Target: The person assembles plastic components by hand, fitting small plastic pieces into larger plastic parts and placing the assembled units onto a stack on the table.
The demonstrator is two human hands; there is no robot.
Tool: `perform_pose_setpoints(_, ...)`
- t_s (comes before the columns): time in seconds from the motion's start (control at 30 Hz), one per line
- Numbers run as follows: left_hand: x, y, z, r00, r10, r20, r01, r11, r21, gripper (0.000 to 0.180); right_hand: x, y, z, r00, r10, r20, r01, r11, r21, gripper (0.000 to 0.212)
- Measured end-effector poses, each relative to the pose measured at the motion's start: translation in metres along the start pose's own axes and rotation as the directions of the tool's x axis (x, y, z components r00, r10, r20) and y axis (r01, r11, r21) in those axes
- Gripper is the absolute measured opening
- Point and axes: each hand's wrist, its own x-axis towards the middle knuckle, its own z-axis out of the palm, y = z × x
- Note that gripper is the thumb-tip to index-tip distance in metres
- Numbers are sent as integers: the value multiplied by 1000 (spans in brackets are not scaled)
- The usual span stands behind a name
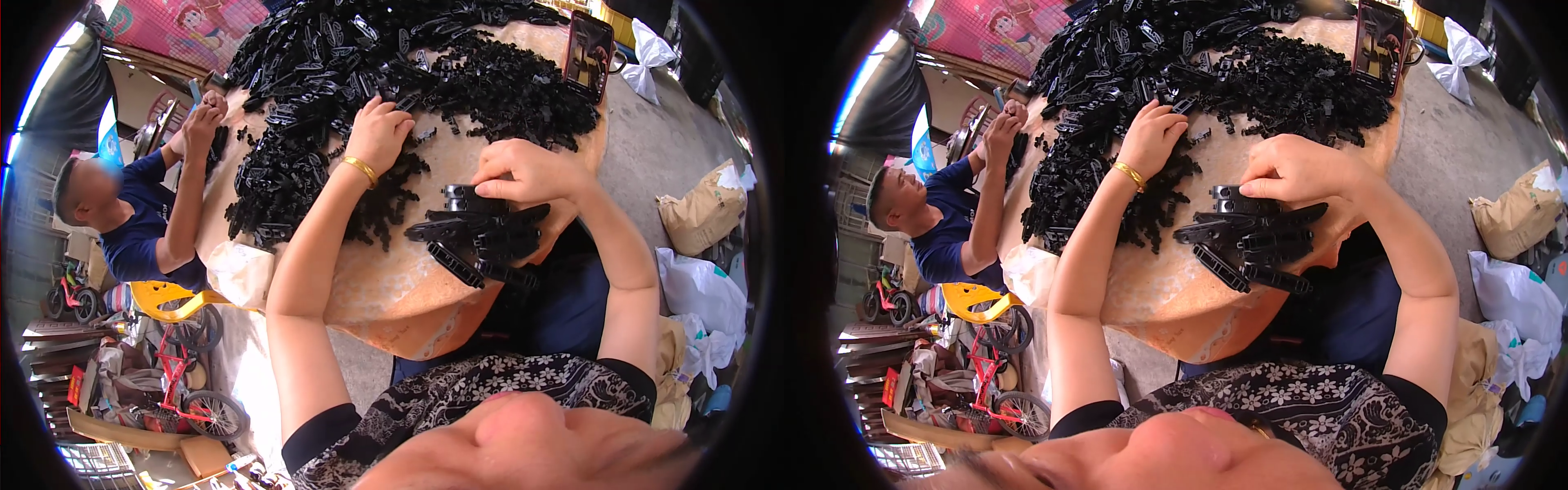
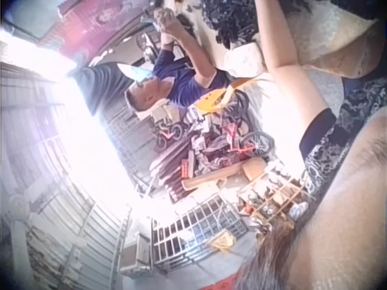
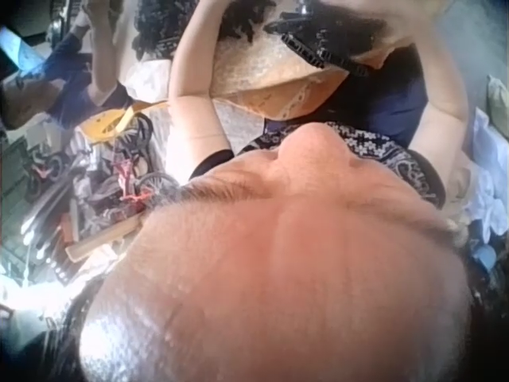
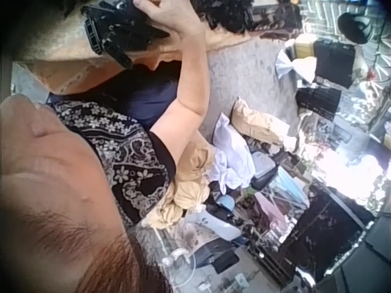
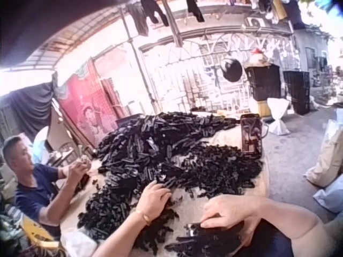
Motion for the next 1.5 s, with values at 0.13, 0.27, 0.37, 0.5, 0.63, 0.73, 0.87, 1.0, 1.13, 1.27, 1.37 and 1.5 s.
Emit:
perform_pose_setpoints(0.13, 1, 16, -13, 998, -49, -28, 43, 983, -177, 15, 3, 6, 3, 960, 103, -260, -124, 990, -65, 23)
perform_pose_setpoints(0.27, 1, 25, -21, 972, -47, -232, 1, 981, -195, 11, 9, 28, 17, 912, -77, -402, -166, 828, -535, 21)
perform_pose_setpoints(0.37, -1, 34, -30, 960, -158, -231, 67, 932, -357, 26, 11, 33, 22, 936, -23, -350, -212, 759, -616, 20)
perform_pose_setpoints(0.5, -2, 54, -33, 892, -412, 188, 318, 274, -908, 46, 11, 33, 24, 934, -66, -350, -195, 728, -658, 9)
perform_pose_setpoints(0.63, -15, 61, -42, 832, -307, 463, 412, -219, -885, 40, 10, 21, 20, 862, -158, -482, -154, 824, -545, 8)
perform_pose_setpoints(0.73, -21, 66, -41, 863, -222, 455, 432, -143, -890, 34, 11, 8, 20, 810, -55, -583, -146, 945, -293, 13)
perform_pose_setpoints(0.87, -27, 82, -42, 915, -223, 335, 378, 186, -907, 25, 13, -2, 18, 783, 129, -608, -136, 990, 35, 17)
perform_pose_setpoints(1.0, -28, 89, -42, 898, -180, 401, 401, -42, -915, 31, 11, -12, 16, 781, 250, -573, -87, 951, 296, 16)
perform_pose_setpoints(1.13, -31, 87, -33, 898, -144, 416, 396, -149, -906, 32, 11, -16, 19, 787, 161, -596, -79, 984, 161, 13)
perform_pose_setpoints(1.27, -30, 87, -36, 875, -140, 464, 442, -162, -882, 32, 11, -16, 20, 762, 16, -647, -3, 1000, 21, 9)
perform_pose_setpoints(1.37, -29, 89, -39, 858, -185, 480, 455, -163, -876, 31, 10, -17, 17, 750, -180, -637, 89, 981, -172, 8)
perform_pose_setpoints(1.5, -29, 89, -38, 848, -214, 486, 461, -158, -873, 31, 10, -17, 15, 769, -298, -566, 112, 934, -340, 9)
